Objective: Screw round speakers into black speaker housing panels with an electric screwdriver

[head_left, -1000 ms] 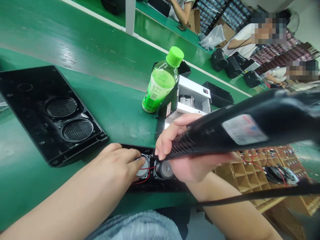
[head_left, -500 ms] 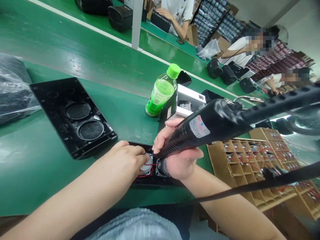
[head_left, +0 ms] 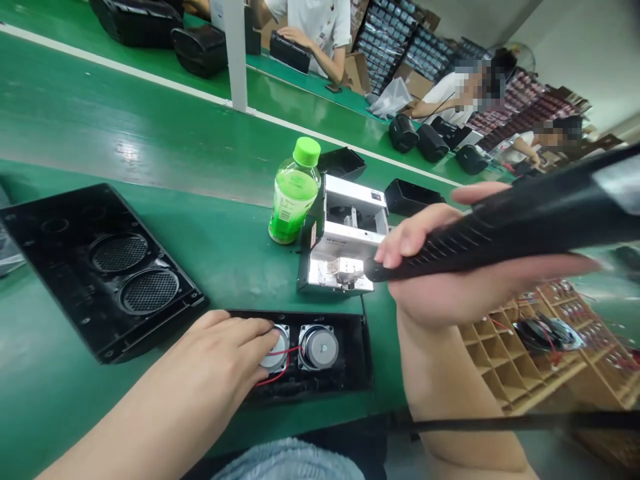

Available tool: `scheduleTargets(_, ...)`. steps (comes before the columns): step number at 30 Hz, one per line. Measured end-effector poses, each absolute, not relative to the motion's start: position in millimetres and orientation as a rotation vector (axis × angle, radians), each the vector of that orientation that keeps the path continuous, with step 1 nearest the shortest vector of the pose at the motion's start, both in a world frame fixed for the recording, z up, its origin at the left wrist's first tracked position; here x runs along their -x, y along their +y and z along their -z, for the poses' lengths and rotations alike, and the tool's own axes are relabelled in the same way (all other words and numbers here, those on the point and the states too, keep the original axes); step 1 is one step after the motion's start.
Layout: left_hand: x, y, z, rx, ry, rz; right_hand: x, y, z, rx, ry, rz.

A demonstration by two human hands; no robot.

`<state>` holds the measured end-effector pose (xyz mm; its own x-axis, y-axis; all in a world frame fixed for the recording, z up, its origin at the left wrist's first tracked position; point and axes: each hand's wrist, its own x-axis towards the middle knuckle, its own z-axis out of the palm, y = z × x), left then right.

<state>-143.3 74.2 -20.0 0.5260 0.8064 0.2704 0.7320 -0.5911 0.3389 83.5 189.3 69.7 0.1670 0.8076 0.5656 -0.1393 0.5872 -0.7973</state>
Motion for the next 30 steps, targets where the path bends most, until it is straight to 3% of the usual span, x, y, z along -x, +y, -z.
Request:
scheduleTargets(14, 126, 73, 25, -2.584, 1.285, -0.665, -83, 198, -44, 0.678, -1.173, -0.867)
scheduleTargets(20, 111, 75, 26, -2.480, 1.260, -0.536, -98, 170, -67, 0.675, -1.133, -0.883)
scheduleTargets(25, 107, 83, 23, -2.443, 1.239, -0.520, -87, 178, -74, 0.625, -1.187, -0.699)
scheduleTargets(30, 104, 87, 25, -2.408, 1.276, -0.458, -74, 205, -52, 0.604, -1.186, -0.735)
